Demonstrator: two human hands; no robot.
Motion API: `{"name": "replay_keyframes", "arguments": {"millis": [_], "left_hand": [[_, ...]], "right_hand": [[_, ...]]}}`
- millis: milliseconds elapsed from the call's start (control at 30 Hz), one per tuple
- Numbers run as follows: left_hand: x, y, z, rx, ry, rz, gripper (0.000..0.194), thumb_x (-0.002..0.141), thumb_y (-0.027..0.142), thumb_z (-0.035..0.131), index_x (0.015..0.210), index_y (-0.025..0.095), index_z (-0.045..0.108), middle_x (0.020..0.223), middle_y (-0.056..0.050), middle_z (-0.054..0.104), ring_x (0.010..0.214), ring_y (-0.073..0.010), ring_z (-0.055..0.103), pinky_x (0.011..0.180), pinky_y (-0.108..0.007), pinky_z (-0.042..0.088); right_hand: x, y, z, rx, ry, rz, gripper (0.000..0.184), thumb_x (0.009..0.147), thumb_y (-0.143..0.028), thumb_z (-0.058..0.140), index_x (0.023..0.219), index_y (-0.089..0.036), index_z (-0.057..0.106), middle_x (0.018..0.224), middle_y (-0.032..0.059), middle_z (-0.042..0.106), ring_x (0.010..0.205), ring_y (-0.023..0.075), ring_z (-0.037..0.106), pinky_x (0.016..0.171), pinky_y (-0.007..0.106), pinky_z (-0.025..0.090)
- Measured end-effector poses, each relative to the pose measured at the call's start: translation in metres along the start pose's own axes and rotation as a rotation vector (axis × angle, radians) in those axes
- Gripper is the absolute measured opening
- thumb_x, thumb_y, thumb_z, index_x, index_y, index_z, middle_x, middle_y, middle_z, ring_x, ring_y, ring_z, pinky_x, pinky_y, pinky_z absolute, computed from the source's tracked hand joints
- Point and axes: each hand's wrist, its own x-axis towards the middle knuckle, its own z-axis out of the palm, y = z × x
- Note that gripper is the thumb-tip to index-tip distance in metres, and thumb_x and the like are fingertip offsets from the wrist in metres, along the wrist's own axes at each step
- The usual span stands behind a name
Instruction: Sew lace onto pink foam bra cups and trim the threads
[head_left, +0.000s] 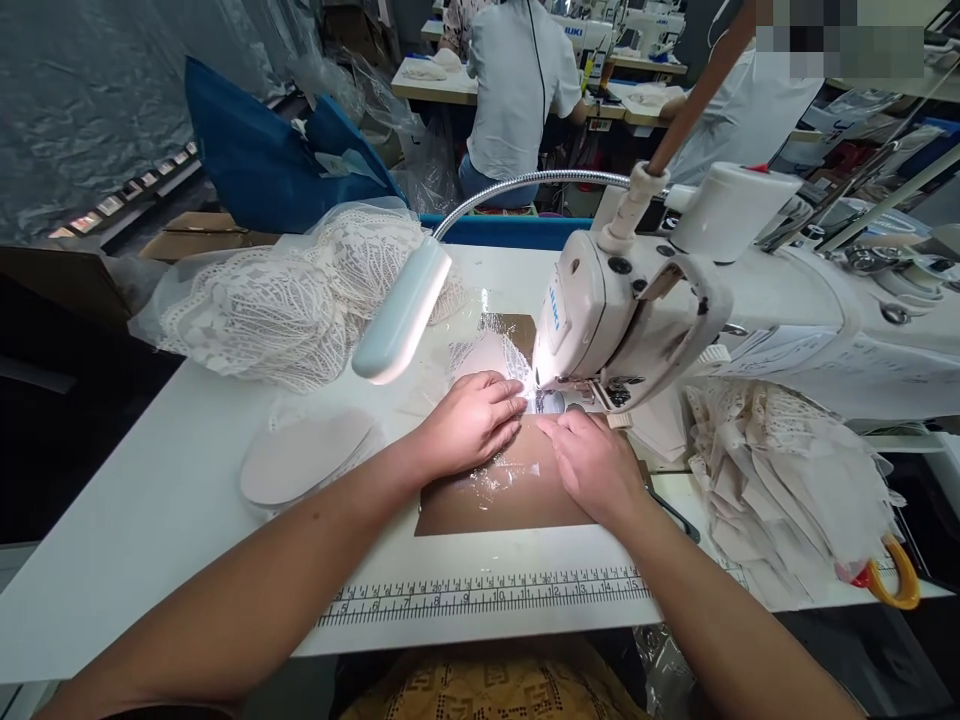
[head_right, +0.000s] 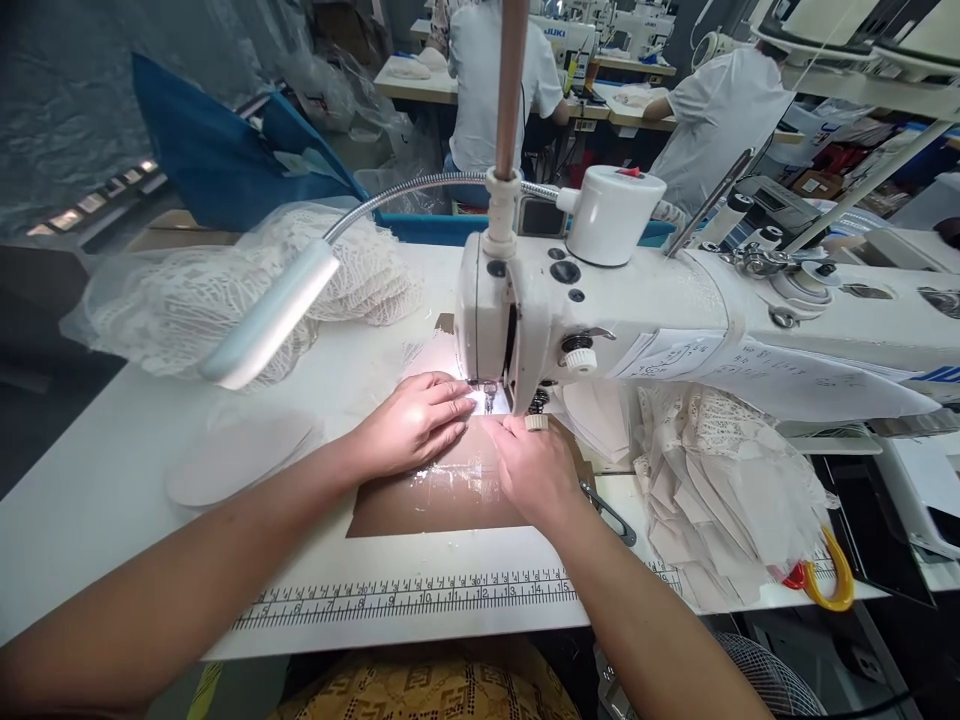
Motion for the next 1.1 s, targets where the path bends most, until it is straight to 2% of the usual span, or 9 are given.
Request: {"name": "replay_keyframes", "arguments": {"millis": [400, 533, 633, 733, 800, 867, 933, 1000, 1100], "left_hand": [[-0.002, -0.003, -0.004, 0.169, 0.010, -0.165, 0.034, 0.093, 0.034, 0.045, 0.116, 0.015, 0.061, 0.125, -0.014, 0.058, 0.116, -0.0351, 0.046, 0.093, -0.050, 0.040], [-0.001, -0.004, -0.008, 0.214, -0.049, -0.273, 0.037, 0.092, 0.037, 0.046, 0.119, 0.016, 0.059, 0.130, -0.015, 0.053, 0.119, -0.0367, 0.043, 0.095, -0.050, 0.039], [-0.002, 0.005, -0.026, 0.194, -0.174, -0.385, 0.041, 0.091, 0.037, 0.048, 0.126, 0.019, 0.053, 0.134, -0.014, 0.048, 0.121, -0.0362, 0.042, 0.096, -0.049, 0.038], [-0.010, 0.026, -0.061, 0.119, -0.278, -0.472, 0.059, 0.088, 0.038, 0.052, 0.142, 0.023, 0.034, 0.139, -0.014, 0.042, 0.121, -0.0328, 0.045, 0.094, -0.043, 0.041], [-0.022, 0.038, -0.090, 0.099, -0.296, -0.498, 0.062, 0.089, 0.041, 0.049, 0.145, 0.023, 0.027, 0.142, -0.014, 0.040, 0.123, -0.0313, 0.044, 0.093, -0.039, 0.042], [-0.042, 0.041, -0.116, 0.141, -0.317, -0.577, 0.056, 0.092, 0.045, 0.041, 0.142, 0.021, 0.031, 0.142, -0.014, 0.042, 0.123, -0.0303, 0.046, 0.093, -0.038, 0.041], [-0.069, 0.034, -0.133, 0.262, -0.346, -0.854, 0.052, 0.092, 0.048, 0.037, 0.132, 0.015, 0.043, 0.127, -0.017, 0.055, 0.111, -0.0317, 0.054, 0.087, -0.040, 0.044], [-0.099, 0.021, -0.137, 0.390, -0.377, -1.151, 0.054, 0.091, 0.053, 0.034, 0.114, 0.008, 0.054, 0.110, -0.021, 0.061, 0.102, -0.0374, 0.057, 0.081, -0.046, 0.044], [-0.141, 0.009, -0.126, 0.377, -0.378, -1.190, 0.038, 0.090, 0.046, 0.038, 0.091, 0.011, 0.054, 0.105, -0.019, 0.059, 0.099, -0.0347, 0.056, 0.079, -0.042, 0.044]], "right_hand": [[0.002, 0.000, -0.005, 0.077, 0.002, 0.004, 0.037, 0.087, -0.011, 0.044, 0.115, -0.020, 0.067, 0.087, 0.0060, 0.067, 0.076, 0.0184, 0.058, 0.066, 0.028, 0.039], [0.000, 0.001, -0.004, 0.079, 0.019, -0.012, 0.036, 0.088, -0.012, 0.043, 0.113, -0.020, 0.068, 0.089, 0.0063, 0.067, 0.077, 0.0187, 0.060, 0.068, 0.029, 0.041], [-0.002, 0.004, 0.000, 0.089, 0.040, -0.040, 0.036, 0.089, -0.014, 0.041, 0.112, -0.020, 0.068, 0.086, 0.0061, 0.066, 0.078, 0.0194, 0.061, 0.069, 0.030, 0.043], [-0.004, 0.006, 0.003, 0.092, 0.052, -0.050, 0.035, 0.091, -0.017, 0.040, 0.111, -0.021, 0.068, 0.084, 0.0054, 0.065, 0.079, 0.0203, 0.061, 0.068, 0.031, 0.044], [-0.005, 0.006, 0.004, 0.094, 0.041, -0.047, 0.035, 0.091, -0.016, 0.040, 0.111, -0.021, 0.068, 0.084, 0.0054, 0.065, 0.080, 0.0207, 0.061, 0.069, 0.031, 0.044], [-0.006, 0.007, 0.005, 0.095, 0.026, -0.047, 0.036, 0.091, -0.016, 0.039, 0.113, -0.021, 0.068, 0.085, 0.0057, 0.065, 0.082, 0.0210, 0.062, 0.070, 0.031, 0.045], [-0.007, 0.007, 0.005, 0.087, 0.017, -0.049, 0.035, 0.091, -0.016, 0.040, 0.113, -0.020, 0.067, 0.085, 0.0060, 0.065, 0.083, 0.0215, 0.062, 0.069, 0.032, 0.045], [-0.009, 0.007, 0.005, 0.076, 0.017, -0.049, 0.035, 0.091, -0.016, 0.041, 0.113, -0.019, 0.067, 0.086, 0.0063, 0.065, 0.083, 0.0220, 0.061, 0.069, 0.032, 0.045], [-0.011, 0.008, 0.005, 0.077, 0.023, -0.050, 0.035, 0.090, -0.016, 0.041, 0.113, -0.019, 0.068, 0.089, 0.0069, 0.066, 0.083, 0.0223, 0.061, 0.067, 0.032, 0.045]]}}
